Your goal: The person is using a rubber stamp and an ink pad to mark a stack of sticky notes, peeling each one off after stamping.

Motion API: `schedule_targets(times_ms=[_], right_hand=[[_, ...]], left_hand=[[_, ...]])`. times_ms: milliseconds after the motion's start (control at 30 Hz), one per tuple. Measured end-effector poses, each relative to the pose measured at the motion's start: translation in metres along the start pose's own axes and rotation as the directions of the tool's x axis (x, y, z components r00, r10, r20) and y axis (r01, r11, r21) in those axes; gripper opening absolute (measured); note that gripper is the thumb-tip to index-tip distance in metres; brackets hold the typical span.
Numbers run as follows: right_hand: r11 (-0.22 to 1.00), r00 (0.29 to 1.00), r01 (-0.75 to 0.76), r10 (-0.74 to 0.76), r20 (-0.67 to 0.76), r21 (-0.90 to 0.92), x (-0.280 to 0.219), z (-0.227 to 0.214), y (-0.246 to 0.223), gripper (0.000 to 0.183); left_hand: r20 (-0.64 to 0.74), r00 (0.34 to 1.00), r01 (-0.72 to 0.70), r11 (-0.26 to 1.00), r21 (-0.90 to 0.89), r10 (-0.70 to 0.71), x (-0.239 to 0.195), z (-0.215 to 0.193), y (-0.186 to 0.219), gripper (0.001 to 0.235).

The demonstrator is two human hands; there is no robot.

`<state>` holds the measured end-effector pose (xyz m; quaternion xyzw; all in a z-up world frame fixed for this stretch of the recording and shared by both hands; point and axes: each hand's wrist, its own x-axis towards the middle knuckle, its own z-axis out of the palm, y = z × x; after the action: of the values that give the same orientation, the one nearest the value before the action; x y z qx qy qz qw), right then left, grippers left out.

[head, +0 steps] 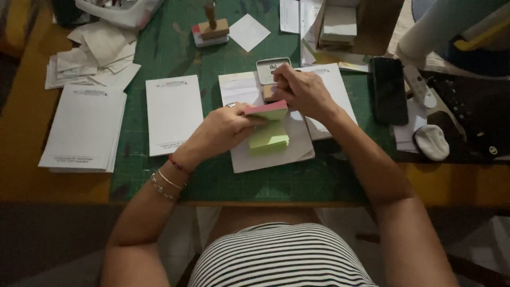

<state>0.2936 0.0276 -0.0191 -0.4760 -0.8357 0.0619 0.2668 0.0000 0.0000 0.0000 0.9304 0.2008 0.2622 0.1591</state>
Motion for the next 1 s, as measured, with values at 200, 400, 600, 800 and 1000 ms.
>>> schedule_targets(times_ms=[200,400,600,800,1000], right_hand=[[0.997,0.998,-0.053,0.05,0.048,0.057,0.001,0.001,-0.007,0.034],[0.998,0.998,-0.051,0.05,0.041,0.03,0.001,-0.005,-0.008,0.033],[1.0,0.998,-0.014,0.014,0.059,-0.014,-0.001,0.002,0.0,0.032],[1.0,0.999,-0.024,0.024,0.024,0.005,0.0,0.0,0.002,0.032],[1.0,0.999,-0.021,0.021,0.026,-0.01,0.001,-0.002,0.0,0.03]], left_hand=[[-0.008,1.0,0.004,1.0,-0.017,-0.004,0.001,-0.003,0.005,0.026],[0.008,1.0,0.017,1.0,-0.001,-0.017,0.0,-0.001,0.001,0.027],[-0.003,1.0,0.017,1.0,-0.006,-0.017,-0.001,-0.001,0.003,0.029],[0.011,1.0,0.013,1.0,-0.02,-0.013,-0.001,-0.002,0.002,0.027],[0.027,1.0,0.017,0.999,-0.035,-0.016,0.002,-0.005,0.004,0.026]])
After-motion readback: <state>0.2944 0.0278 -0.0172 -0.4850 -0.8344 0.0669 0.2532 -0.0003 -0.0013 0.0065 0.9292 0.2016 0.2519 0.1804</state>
